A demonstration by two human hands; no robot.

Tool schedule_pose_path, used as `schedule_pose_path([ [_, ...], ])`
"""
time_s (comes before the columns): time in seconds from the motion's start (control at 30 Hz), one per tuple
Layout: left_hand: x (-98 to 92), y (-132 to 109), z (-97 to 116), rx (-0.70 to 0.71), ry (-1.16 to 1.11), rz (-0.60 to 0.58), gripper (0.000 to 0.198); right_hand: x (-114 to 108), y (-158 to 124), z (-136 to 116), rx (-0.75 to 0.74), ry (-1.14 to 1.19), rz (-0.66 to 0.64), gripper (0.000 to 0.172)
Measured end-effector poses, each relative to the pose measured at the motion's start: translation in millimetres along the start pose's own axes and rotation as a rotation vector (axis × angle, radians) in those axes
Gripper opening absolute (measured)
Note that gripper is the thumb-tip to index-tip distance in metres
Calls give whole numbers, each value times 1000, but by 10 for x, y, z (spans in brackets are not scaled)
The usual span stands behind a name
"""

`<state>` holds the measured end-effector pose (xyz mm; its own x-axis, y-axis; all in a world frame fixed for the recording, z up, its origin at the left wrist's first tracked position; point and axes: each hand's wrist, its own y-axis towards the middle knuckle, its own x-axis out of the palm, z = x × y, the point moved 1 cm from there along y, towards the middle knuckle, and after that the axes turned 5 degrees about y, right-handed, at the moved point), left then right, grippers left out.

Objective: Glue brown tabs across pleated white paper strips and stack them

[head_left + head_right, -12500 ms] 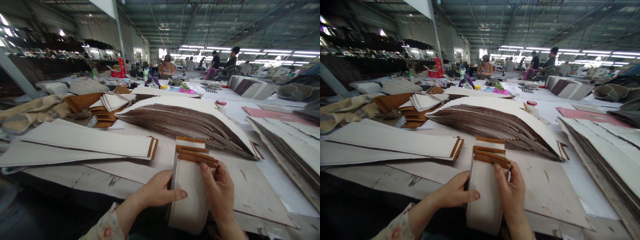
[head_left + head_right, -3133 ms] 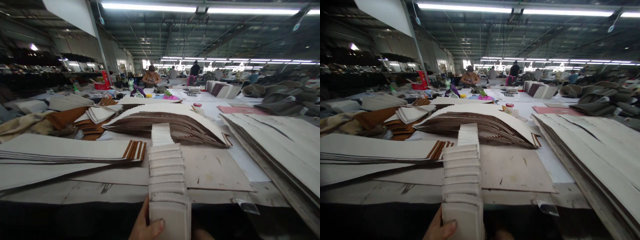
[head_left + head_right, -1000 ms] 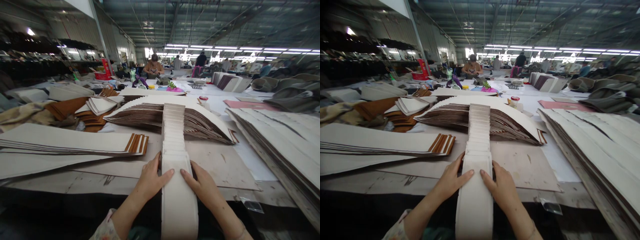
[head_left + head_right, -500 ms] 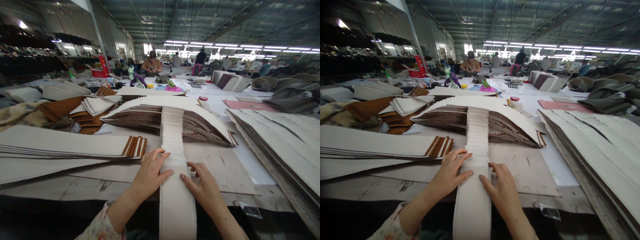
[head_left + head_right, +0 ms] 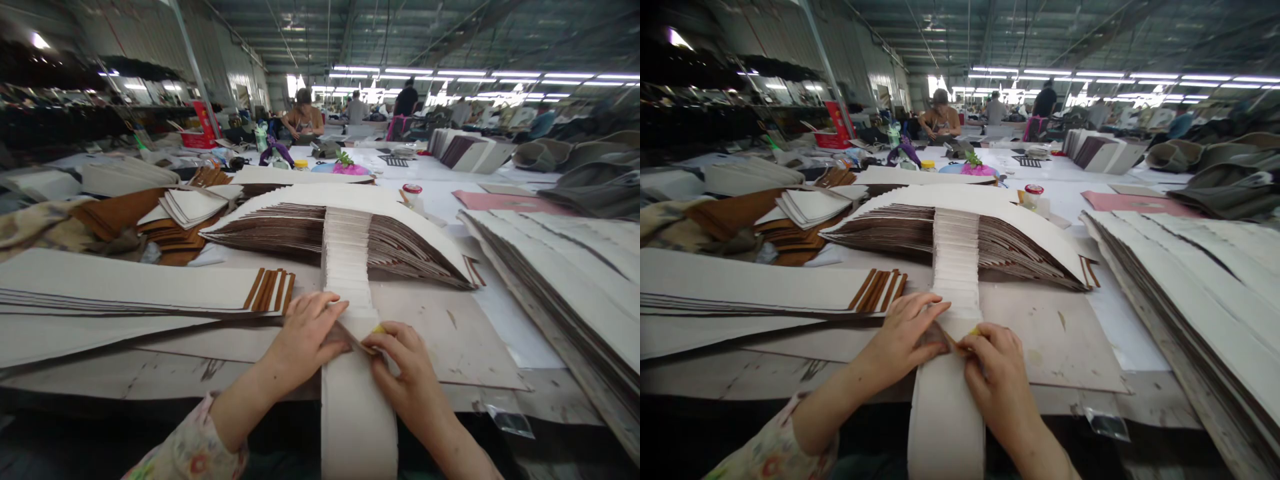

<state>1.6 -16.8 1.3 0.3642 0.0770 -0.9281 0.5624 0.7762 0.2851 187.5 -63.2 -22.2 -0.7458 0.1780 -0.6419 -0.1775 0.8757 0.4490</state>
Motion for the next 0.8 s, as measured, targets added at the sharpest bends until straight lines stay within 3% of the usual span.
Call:
schedule_pose_path([
  [0.1,-75,46,69,110,35,-17,34,18,-39,-11,-63,-44,-4,28],
  [0.23,-144,108,113,184,48,-155,16,37,-41,37,-6,43,-44,24],
  [0.37,-161,146,52,76,128,-219,26,66,-35,83,62,84,-12,21],
  [0.47,-164,169,31,74,118,-233,25,92,-34,106,109,111,4,21],
  [0.57,-160,208,76,127,18,-248,18,104,-39,118,129,113,44,32],
  [0.67,-134,251,142,150,-73,-279,23,92,-67,105,127,45,130,49],
  [0.73,-109,269,172,139,-86,-276,23,68,-95,70,73,-68,182,42],
  [0.8,-87,274,187,130,-89,-262,24,41,-119,17,-20,-187,161,22],
])
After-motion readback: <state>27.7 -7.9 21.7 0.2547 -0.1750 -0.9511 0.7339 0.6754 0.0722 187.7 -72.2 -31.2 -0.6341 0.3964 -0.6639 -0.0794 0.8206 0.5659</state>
